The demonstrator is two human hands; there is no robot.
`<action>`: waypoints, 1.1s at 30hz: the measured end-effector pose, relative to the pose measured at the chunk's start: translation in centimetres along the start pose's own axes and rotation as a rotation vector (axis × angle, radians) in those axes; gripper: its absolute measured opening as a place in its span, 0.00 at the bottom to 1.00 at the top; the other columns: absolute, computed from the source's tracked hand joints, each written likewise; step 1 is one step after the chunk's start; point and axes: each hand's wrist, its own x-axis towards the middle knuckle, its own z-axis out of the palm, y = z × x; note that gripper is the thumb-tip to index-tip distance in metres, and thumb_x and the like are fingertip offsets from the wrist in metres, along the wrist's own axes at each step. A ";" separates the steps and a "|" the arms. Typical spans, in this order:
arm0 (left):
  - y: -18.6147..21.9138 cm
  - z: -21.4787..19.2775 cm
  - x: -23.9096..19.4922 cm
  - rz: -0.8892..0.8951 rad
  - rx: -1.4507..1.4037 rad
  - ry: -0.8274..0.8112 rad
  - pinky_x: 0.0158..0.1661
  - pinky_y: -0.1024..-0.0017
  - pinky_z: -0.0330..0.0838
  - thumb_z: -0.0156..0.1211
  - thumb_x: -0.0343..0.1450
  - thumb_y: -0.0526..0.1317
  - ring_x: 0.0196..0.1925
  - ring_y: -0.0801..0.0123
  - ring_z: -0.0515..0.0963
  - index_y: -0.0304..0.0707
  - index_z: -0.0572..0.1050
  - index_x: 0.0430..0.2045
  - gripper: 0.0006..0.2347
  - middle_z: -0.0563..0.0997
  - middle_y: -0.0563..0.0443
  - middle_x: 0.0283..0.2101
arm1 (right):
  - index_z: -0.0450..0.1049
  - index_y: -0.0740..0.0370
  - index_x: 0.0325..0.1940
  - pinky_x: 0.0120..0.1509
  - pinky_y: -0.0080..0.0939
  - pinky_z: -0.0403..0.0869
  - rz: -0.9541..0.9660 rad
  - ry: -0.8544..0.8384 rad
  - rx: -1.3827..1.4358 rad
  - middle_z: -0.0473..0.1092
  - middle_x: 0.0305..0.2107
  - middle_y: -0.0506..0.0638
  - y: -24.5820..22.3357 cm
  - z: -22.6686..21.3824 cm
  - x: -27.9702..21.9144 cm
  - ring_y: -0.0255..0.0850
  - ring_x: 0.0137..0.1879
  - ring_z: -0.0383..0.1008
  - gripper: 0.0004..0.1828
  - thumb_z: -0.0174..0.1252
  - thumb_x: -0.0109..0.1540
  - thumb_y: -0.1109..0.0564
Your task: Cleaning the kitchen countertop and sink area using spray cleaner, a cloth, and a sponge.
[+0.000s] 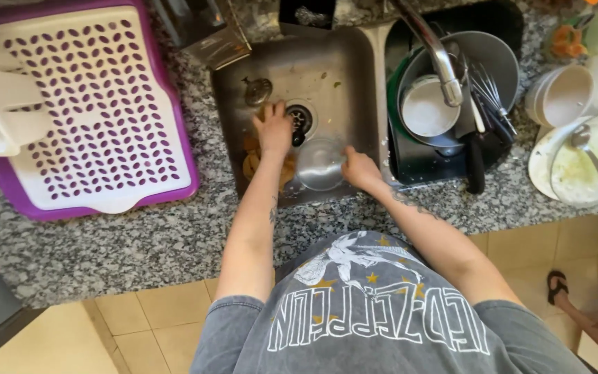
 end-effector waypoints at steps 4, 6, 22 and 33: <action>0.1 -2.3 -1.0 0.040 0.091 -0.073 0.53 0.38 0.48 0.64 0.62 0.39 0.63 0.55 0.52 0.55 0.74 0.43 0.16 0.58 0.53 0.61 | 0.63 0.59 0.53 0.49 0.62 0.71 -0.038 0.008 0.009 0.72 0.35 0.69 0.0 -0.1 0.3 0.64 0.46 0.73 0.18 0.44 0.59 0.54; -0.2 -3.2 -2.5 0.025 0.060 -0.121 0.55 0.35 0.45 0.63 0.63 0.39 0.65 0.54 0.49 0.59 0.70 0.49 0.20 0.56 0.53 0.62 | 0.62 0.60 0.53 0.49 0.62 0.71 -0.041 -0.005 -0.014 0.72 0.35 0.70 -0.3 0.3 0.5 0.64 0.46 0.73 0.18 0.43 0.60 0.53; -2.1 -2.3 -0.3 -0.099 -0.249 0.051 0.38 0.53 0.74 0.56 0.61 0.39 0.43 0.49 0.77 0.38 0.73 0.40 0.14 0.73 0.40 0.43 | 0.56 0.70 0.55 0.46 0.59 0.74 -0.026 0.021 -0.164 0.71 0.35 0.71 -0.7 0.6 0.7 0.65 0.44 0.73 0.19 0.36 0.60 0.64; -4.4 -2.5 4.7 -0.225 -0.473 0.286 0.40 0.52 0.75 0.48 0.67 0.31 0.39 0.40 0.77 0.38 0.76 0.38 0.10 0.71 0.38 0.44 | 0.57 0.75 0.58 0.41 0.56 0.76 -0.077 0.103 -0.220 0.72 0.32 0.69 -2.2 -0.8 -1.3 0.61 0.40 0.75 0.23 0.39 0.58 0.68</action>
